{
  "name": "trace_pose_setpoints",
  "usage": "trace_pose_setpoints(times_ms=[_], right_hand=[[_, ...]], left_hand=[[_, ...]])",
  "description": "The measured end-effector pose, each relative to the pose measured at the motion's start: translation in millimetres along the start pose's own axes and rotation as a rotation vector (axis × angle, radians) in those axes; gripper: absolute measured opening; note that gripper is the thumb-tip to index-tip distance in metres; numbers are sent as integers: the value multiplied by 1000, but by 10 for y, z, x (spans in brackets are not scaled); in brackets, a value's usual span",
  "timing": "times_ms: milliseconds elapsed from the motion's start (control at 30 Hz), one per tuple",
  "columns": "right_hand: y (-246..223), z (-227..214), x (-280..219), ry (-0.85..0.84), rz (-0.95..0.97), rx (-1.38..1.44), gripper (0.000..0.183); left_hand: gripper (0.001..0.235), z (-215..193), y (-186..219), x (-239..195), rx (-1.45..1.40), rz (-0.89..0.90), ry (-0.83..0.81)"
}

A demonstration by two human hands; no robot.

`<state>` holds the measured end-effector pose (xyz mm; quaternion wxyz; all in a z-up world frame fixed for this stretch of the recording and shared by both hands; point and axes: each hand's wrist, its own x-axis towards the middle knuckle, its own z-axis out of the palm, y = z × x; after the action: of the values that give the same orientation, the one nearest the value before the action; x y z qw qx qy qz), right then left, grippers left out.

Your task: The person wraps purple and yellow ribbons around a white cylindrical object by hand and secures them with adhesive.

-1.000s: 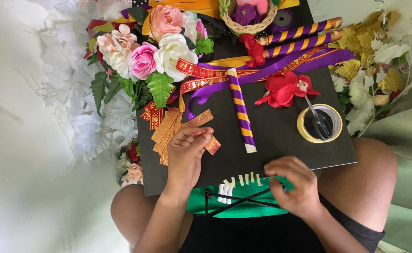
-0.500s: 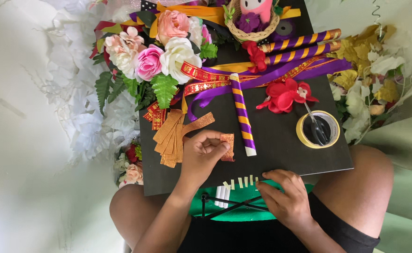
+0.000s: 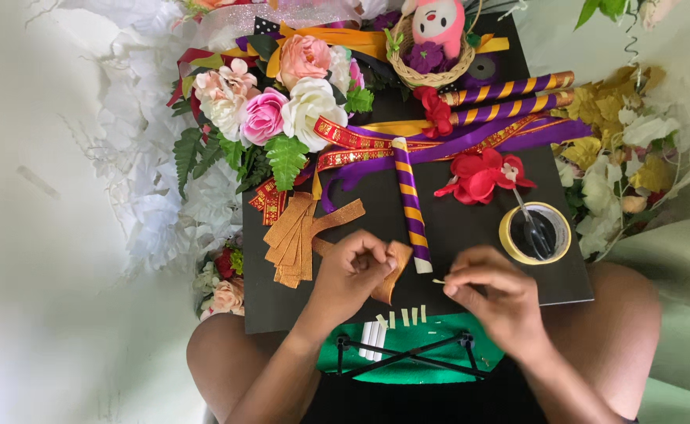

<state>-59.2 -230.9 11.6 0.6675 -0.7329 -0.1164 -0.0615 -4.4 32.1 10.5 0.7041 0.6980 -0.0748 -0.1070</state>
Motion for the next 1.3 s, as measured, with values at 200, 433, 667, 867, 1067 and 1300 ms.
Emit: trace_pose_setpoints(times_ms=[200,433,667,867,1067,1300], right_hand=[[-43,70,908,-299,-223,298,16],[18,212,1023,-410,-294,201,9],[-82,178,1009,-399,-262,86,24],[-129,255,754,-290,-66,76,35],[-164,466,579,-56,14,81,9],[-240,350,668,-114,162,114,5]], left_hand=[[14,57,145,-50,-256,-24,-79],[32,-41,158,-12,-351,-28,-175],[15,3,342,-82,-80,149,-43],[12,15,509,-103,215,446,91],[6,35,435,-104,246,496,68],[37,14,191,-95,13,86,57]])
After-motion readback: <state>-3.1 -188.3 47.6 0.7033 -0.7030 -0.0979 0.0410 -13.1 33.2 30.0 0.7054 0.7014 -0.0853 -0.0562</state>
